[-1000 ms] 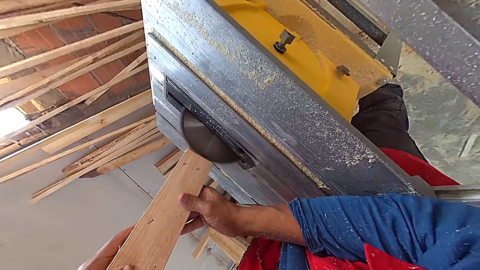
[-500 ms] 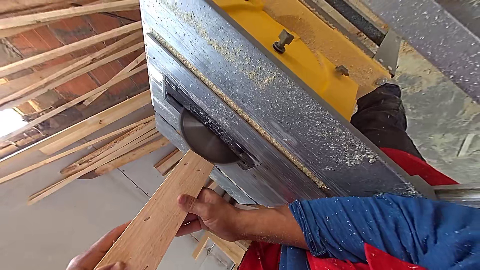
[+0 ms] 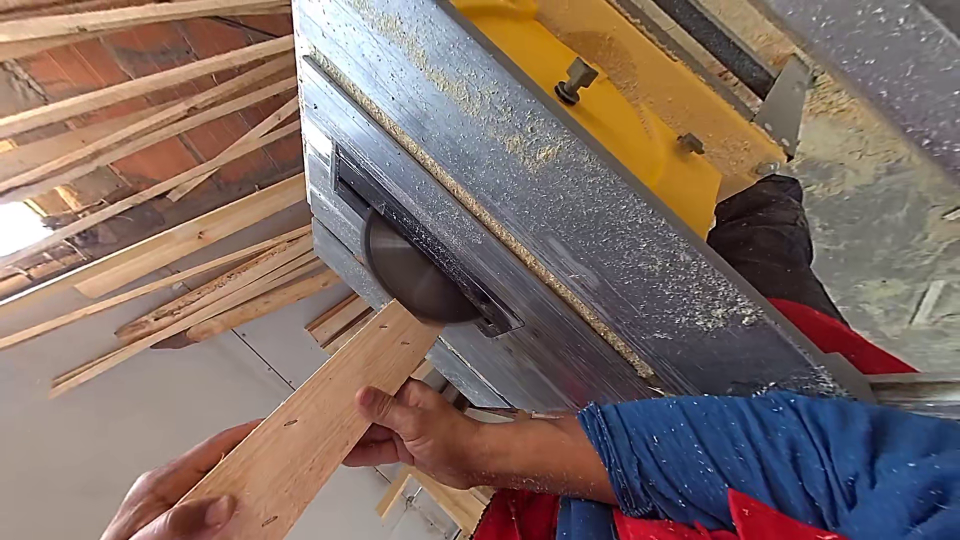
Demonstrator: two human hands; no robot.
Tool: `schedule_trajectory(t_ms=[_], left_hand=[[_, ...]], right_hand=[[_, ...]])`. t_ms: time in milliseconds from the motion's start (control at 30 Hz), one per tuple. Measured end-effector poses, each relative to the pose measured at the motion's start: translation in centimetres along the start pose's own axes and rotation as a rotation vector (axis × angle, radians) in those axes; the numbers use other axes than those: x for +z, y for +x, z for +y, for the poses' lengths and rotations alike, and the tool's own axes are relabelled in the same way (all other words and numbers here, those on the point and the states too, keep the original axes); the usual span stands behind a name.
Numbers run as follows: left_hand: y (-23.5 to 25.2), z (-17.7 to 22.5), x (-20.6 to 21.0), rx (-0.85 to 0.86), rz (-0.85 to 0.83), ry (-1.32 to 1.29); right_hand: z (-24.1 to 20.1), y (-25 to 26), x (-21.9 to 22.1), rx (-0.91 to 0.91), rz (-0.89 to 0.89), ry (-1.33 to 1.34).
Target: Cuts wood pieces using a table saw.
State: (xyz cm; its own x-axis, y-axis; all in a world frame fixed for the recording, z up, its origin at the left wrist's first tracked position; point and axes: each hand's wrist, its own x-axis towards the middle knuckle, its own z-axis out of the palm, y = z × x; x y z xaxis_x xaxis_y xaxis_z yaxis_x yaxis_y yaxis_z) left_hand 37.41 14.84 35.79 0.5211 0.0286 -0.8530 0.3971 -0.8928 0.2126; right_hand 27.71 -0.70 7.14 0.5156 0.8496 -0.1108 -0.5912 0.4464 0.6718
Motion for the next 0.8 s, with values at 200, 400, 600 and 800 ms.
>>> schedule_trajectory(t_ms=[200, 400, 600, 800], left_hand=[[-7.3, -0.2, 5.4, -0.003, 0.142, 0.026], [-17.0, -6.2, 10.4, 0.032, 0.253, -0.164], [-19.1, -10.1, 12.5, 0.086, 0.221, -0.293], [-18.1, -10.2, 11.6, 0.096, 0.192, -0.268]], right_hand=[[3.6, -3.7, 1.7, 0.196, -0.189, -0.164], [5.8, -4.2, 1.0, 0.258, -0.341, -0.495], [6.6, -3.7, -0.8, 0.320, -0.292, -0.550], [6.5, -2.7, -1.2, 0.295, -0.209, -0.447]])
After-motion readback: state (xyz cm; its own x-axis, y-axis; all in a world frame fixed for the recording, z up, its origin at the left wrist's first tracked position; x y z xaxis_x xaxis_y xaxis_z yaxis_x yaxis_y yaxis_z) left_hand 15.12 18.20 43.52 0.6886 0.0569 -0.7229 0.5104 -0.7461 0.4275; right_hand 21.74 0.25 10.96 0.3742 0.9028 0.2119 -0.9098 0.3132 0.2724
